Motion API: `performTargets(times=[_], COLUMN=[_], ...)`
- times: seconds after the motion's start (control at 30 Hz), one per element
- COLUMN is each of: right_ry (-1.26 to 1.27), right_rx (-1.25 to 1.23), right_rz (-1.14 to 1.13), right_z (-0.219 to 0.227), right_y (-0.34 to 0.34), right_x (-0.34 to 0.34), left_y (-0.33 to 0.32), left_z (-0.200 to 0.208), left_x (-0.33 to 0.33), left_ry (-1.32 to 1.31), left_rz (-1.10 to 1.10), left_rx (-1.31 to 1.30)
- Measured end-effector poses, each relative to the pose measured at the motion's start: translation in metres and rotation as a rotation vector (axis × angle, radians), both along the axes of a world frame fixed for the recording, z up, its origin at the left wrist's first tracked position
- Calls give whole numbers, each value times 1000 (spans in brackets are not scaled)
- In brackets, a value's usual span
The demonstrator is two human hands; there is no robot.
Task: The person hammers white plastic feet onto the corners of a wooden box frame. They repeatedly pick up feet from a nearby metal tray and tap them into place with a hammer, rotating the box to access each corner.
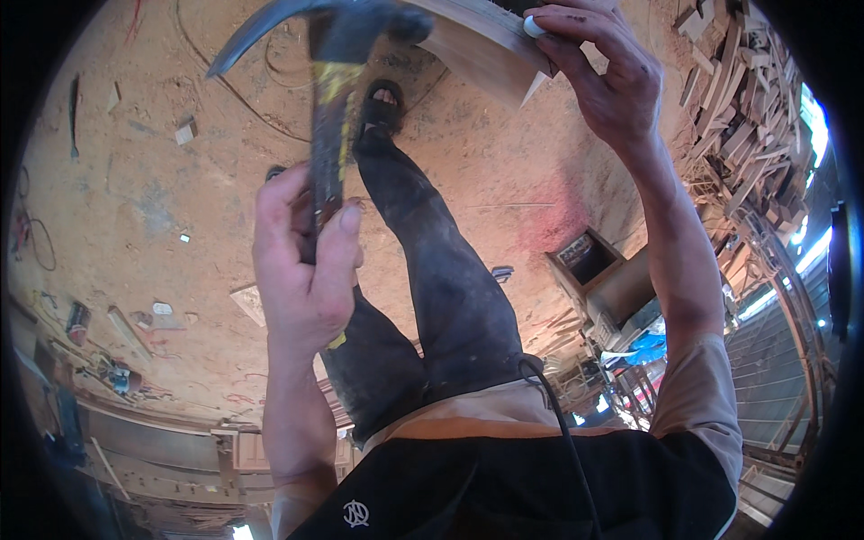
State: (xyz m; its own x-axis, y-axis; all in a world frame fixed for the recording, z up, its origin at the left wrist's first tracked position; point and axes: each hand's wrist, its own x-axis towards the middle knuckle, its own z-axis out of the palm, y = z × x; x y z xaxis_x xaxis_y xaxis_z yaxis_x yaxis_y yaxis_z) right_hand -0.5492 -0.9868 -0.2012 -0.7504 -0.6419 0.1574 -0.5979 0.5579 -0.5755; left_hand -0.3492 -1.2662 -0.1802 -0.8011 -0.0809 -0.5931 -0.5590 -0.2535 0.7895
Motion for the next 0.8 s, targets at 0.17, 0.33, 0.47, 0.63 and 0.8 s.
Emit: performTargets(times=[0.17,0.33,0.47,0.63,0.8], right_ry=[-141,-101,-31,2,-169], right_rx=[-20,-202,-138,-157,-199], right_rz=[-73,-135,-73,-45,-110], right_z=[-2,-16,-14,-15,-19], right_y=[1,-1,4,5,5], right_x=[8,13,9,11,14], left_y=[17,23,28,33,31], left_z=[4,9,12,18,18], left_x=[-24,-40,-44,-40,-37], left_ry=[152,313,332,245,362], left_rz=[-179,-333,-363,-317,-353], left_rx=[-139,-299,-337,-293,-380])
